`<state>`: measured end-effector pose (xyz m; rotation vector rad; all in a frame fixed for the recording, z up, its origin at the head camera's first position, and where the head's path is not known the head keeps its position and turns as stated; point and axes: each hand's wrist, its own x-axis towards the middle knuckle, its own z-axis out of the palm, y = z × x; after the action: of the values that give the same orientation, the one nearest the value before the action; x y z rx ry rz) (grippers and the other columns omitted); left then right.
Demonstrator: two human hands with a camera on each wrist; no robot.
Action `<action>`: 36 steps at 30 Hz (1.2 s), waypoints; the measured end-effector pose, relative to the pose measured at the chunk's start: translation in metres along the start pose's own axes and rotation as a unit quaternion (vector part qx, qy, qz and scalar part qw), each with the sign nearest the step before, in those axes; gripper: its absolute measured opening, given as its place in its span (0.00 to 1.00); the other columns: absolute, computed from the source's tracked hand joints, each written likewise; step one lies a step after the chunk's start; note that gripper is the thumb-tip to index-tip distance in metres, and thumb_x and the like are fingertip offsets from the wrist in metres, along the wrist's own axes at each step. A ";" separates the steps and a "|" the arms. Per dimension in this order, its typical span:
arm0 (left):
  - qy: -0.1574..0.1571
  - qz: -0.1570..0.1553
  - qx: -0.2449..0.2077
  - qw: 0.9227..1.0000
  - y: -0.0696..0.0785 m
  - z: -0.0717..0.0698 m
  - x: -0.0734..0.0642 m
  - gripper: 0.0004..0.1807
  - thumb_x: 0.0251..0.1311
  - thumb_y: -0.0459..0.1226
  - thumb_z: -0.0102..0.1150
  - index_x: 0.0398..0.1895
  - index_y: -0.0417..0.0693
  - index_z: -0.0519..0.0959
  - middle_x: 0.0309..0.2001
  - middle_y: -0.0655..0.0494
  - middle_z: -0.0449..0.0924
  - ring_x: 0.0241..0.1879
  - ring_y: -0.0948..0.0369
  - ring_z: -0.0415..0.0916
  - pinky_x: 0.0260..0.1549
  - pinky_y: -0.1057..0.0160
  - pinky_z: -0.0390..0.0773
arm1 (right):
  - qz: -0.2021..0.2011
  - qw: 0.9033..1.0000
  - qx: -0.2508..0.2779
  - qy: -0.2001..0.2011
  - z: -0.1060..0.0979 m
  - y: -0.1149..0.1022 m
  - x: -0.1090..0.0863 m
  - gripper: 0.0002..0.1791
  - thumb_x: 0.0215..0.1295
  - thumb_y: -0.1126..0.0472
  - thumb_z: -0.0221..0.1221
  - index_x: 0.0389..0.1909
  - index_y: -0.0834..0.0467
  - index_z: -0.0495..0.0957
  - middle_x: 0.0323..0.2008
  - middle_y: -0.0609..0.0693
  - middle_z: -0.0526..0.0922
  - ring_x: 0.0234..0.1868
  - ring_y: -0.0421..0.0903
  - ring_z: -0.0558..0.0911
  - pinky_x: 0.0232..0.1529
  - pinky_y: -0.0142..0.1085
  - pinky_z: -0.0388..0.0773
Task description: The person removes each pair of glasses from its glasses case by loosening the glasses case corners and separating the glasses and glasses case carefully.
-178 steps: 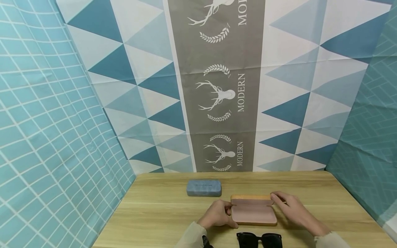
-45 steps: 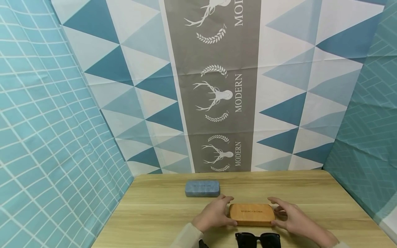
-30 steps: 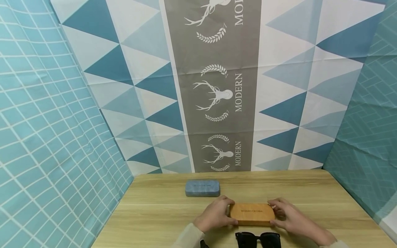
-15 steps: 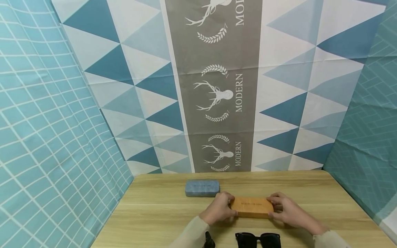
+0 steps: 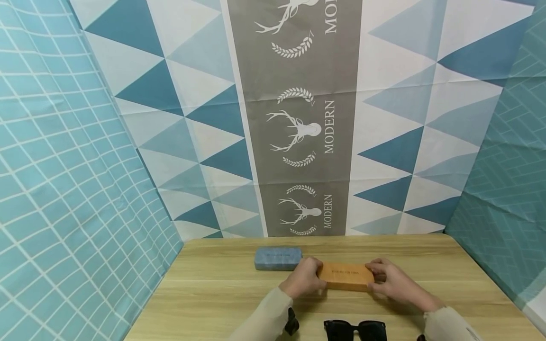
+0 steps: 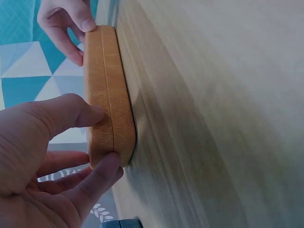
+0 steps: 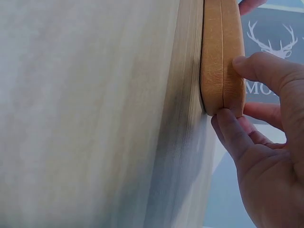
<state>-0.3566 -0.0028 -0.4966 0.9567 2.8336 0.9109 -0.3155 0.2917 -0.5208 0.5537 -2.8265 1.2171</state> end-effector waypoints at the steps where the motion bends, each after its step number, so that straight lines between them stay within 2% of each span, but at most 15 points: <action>1: 0.001 -0.001 0.000 1.000 0.000 0.000 0.001 0.08 0.48 0.27 0.73 0.25 0.43 0.80 0.19 0.64 0.72 0.16 0.70 0.63 0.14 0.72 0.65 | 0.000 1.000 -0.004 0.003 0.000 0.000 0.002 0.34 0.60 0.60 0.74 0.62 0.75 0.74 0.57 0.68 0.74 0.52 0.57 0.83 0.47 0.40 0.85; 9: 0.011 -0.023 0.018 0.999 0.002 -0.003 0.015 0.09 0.48 0.29 0.74 0.33 0.40 0.84 0.23 0.62 0.76 0.20 0.69 0.67 0.18 0.71 0.70 | 0.009 1.000 -0.008 0.012 -0.002 0.004 0.016 0.34 0.61 0.63 0.72 0.64 0.76 0.73 0.58 0.69 0.74 0.52 0.58 0.84 0.46 0.40 0.85; 13: 0.009 -0.045 0.012 0.999 0.003 -0.002 0.021 0.08 0.47 0.29 0.73 0.26 0.42 0.81 0.19 0.61 0.72 0.18 0.67 0.63 0.17 0.69 0.66 | 0.009 1.000 -0.016 0.014 -0.003 0.005 0.022 0.34 0.62 0.64 0.71 0.64 0.77 0.72 0.59 0.69 0.74 0.52 0.57 0.84 0.46 0.40 0.85; 17: 0.011 -0.058 0.008 0.998 0.002 -0.001 0.026 0.13 0.46 0.29 0.73 0.20 0.45 0.75 0.17 0.61 0.67 0.16 0.65 0.60 0.15 0.67 0.62 | -0.006 0.999 -0.033 0.020 -0.004 0.006 0.028 0.33 0.62 0.66 0.70 0.64 0.78 0.72 0.59 0.70 0.76 0.51 0.57 0.84 0.45 0.40 0.85; 24: 0.021 -0.078 -0.002 0.997 0.000 0.001 0.031 0.09 0.47 0.29 0.73 0.25 0.44 0.80 0.19 0.59 0.73 0.16 0.65 0.63 0.15 0.67 0.65 | -0.015 0.999 -0.037 0.030 -0.002 0.007 0.033 0.33 0.61 0.68 0.69 0.63 0.81 0.70 0.57 0.72 0.75 0.51 0.61 0.84 0.46 0.43 0.85; 27: 0.020 -0.082 -0.009 0.996 0.000 0.002 0.032 0.07 0.48 0.29 0.73 0.28 0.42 0.82 0.20 0.58 0.75 0.16 0.65 0.65 0.15 0.67 0.66 | -0.016 0.999 -0.038 0.035 -0.001 0.007 0.033 0.33 0.60 0.69 0.69 0.62 0.81 0.70 0.57 0.73 0.75 0.51 0.61 0.84 0.45 0.44 0.85; 30: 0.024 -0.081 -0.008 0.996 0.000 0.003 0.031 0.07 0.49 0.29 0.72 0.26 0.44 0.80 0.19 0.58 0.74 0.15 0.65 0.65 0.15 0.67 0.66 | -0.014 0.998 -0.032 0.043 0.000 0.006 0.033 0.32 0.59 0.70 0.69 0.62 0.81 0.71 0.56 0.73 0.75 0.51 0.61 0.84 0.45 0.43 0.85; 34: 0.036 -0.070 0.026 0.997 0.001 0.006 0.027 0.10 0.51 0.30 0.72 0.23 0.45 0.77 0.20 0.58 0.74 0.17 0.65 0.65 0.17 0.67 0.66 | -0.009 0.998 -0.025 0.049 0.003 0.005 0.032 0.32 0.59 0.70 0.69 0.62 0.81 0.71 0.57 0.74 0.73 0.51 0.62 0.84 0.46 0.44 0.85; 36: 0.040 -0.063 0.040 0.996 0.002 0.007 0.026 0.09 0.52 0.30 0.71 0.25 0.43 0.77 0.23 0.57 0.75 0.20 0.64 0.65 0.19 0.67 0.68 | 0.001 0.998 -0.025 0.053 0.005 0.004 0.031 0.33 0.59 0.69 0.69 0.62 0.81 0.71 0.58 0.75 0.73 0.51 0.62 0.84 0.46 0.45 0.85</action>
<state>-0.3754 0.0165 -0.4976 0.7546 2.9773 0.8485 -0.3454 0.2814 -0.5223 0.4697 -2.7604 1.1378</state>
